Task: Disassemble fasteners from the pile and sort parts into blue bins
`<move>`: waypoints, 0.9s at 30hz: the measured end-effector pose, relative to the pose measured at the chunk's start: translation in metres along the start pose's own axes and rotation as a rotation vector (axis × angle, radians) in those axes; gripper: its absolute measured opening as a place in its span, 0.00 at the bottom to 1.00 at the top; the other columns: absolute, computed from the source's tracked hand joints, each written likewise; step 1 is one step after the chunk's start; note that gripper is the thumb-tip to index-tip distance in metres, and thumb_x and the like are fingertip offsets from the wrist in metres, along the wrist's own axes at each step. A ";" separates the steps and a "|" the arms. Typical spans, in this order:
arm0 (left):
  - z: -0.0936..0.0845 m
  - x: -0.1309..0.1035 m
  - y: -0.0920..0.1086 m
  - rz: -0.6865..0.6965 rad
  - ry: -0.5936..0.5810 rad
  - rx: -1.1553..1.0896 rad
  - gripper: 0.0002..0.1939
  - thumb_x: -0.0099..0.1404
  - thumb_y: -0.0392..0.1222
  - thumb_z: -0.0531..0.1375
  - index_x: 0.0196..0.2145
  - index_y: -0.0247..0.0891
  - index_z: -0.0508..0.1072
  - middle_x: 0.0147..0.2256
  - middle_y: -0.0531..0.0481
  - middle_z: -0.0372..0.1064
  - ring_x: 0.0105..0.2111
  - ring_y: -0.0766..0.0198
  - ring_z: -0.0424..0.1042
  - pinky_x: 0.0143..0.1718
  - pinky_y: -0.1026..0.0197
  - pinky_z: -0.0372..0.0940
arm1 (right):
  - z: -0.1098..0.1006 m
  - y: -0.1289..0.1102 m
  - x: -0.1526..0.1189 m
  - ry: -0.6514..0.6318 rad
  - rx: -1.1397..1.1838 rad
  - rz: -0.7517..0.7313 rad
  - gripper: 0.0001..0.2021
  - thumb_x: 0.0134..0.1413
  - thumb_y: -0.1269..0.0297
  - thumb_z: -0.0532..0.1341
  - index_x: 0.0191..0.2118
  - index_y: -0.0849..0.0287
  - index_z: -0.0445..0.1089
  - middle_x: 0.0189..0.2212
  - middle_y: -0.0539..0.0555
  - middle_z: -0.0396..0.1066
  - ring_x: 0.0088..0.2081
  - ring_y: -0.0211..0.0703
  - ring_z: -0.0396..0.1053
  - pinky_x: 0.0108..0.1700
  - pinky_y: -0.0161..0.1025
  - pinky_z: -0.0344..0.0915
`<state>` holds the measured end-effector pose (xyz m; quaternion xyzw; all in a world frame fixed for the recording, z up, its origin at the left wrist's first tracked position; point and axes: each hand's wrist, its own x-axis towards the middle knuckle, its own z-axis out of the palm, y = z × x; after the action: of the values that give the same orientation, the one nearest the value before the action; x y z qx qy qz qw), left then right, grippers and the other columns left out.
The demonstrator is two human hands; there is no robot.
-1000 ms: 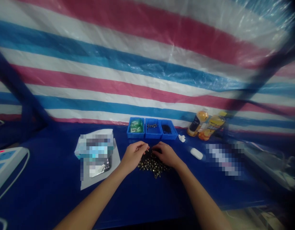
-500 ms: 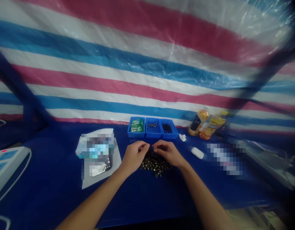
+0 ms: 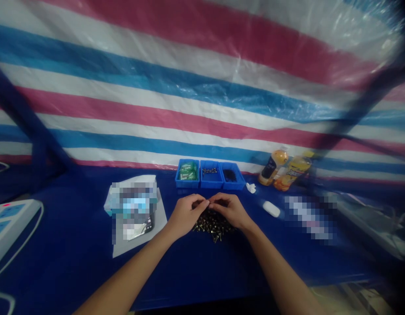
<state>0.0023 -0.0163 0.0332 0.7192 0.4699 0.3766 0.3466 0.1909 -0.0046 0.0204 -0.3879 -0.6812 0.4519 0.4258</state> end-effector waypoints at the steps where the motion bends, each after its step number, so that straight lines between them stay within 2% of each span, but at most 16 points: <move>1: 0.000 0.000 0.000 -0.009 -0.001 -0.007 0.15 0.67 0.50 0.54 0.35 0.39 0.76 0.30 0.52 0.73 0.30 0.63 0.70 0.32 0.63 0.60 | 0.000 0.000 0.000 0.005 0.002 -0.003 0.09 0.52 0.59 0.66 0.36 0.58 0.75 0.34 0.53 0.75 0.36 0.42 0.70 0.41 0.39 0.64; 4: 0.000 0.000 0.002 -0.018 0.021 -0.022 0.17 0.67 0.52 0.53 0.34 0.38 0.75 0.30 0.52 0.72 0.30 0.63 0.69 0.32 0.63 0.60 | -0.001 0.001 0.001 0.028 0.068 0.013 0.10 0.53 0.58 0.65 0.38 0.58 0.73 0.31 0.51 0.72 0.32 0.39 0.67 0.36 0.37 0.63; 9: -0.002 -0.001 0.003 -0.025 0.063 -0.028 0.20 0.68 0.54 0.51 0.32 0.37 0.74 0.30 0.51 0.72 0.31 0.62 0.70 0.33 0.62 0.61 | -0.007 0.001 0.000 0.023 0.414 0.066 0.10 0.54 0.55 0.62 0.37 0.55 0.66 0.32 0.51 0.67 0.28 0.37 0.61 0.32 0.37 0.60; 12: -0.001 -0.001 0.002 -0.026 0.063 -0.031 0.20 0.68 0.55 0.51 0.34 0.38 0.75 0.31 0.50 0.72 0.32 0.60 0.71 0.34 0.61 0.62 | -0.011 -0.002 -0.002 0.078 0.520 0.100 0.12 0.53 0.51 0.61 0.35 0.53 0.62 0.31 0.51 0.63 0.27 0.38 0.59 0.31 0.38 0.59; 17: 0.001 0.000 0.001 -0.016 0.075 -0.023 0.19 0.67 0.53 0.52 0.35 0.38 0.76 0.31 0.50 0.73 0.31 0.61 0.70 0.33 0.62 0.62 | -0.015 -0.007 -0.004 0.142 0.495 0.103 0.16 0.51 0.47 0.60 0.35 0.52 0.60 0.30 0.51 0.59 0.27 0.39 0.57 0.31 0.39 0.60; 21: 0.001 -0.001 0.003 -0.001 0.074 -0.022 0.17 0.67 0.51 0.52 0.34 0.38 0.76 0.32 0.51 0.74 0.32 0.62 0.71 0.35 0.62 0.62 | -0.016 -0.003 -0.001 0.077 0.516 0.159 0.15 0.52 0.49 0.61 0.31 0.55 0.61 0.27 0.50 0.60 0.27 0.38 0.58 0.30 0.37 0.58; 24: 0.000 -0.001 0.004 0.007 0.073 -0.010 0.17 0.68 0.51 0.52 0.34 0.38 0.76 0.32 0.51 0.73 0.32 0.62 0.70 0.35 0.62 0.62 | -0.016 0.007 0.004 0.054 0.339 0.297 0.18 0.53 0.48 0.61 0.26 0.59 0.64 0.22 0.49 0.60 0.23 0.35 0.56 0.26 0.35 0.52; 27: 0.000 -0.001 0.004 0.014 0.069 0.004 0.17 0.68 0.50 0.52 0.34 0.38 0.76 0.32 0.51 0.73 0.31 0.62 0.70 0.33 0.62 0.61 | -0.016 0.014 0.007 0.111 0.125 0.373 0.22 0.51 0.47 0.62 0.21 0.61 0.62 0.17 0.47 0.57 0.20 0.33 0.52 0.24 0.34 0.47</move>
<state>0.0037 -0.0186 0.0367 0.7096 0.4773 0.4028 0.3261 0.2052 0.0103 0.0120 -0.5043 -0.5436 0.5425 0.3947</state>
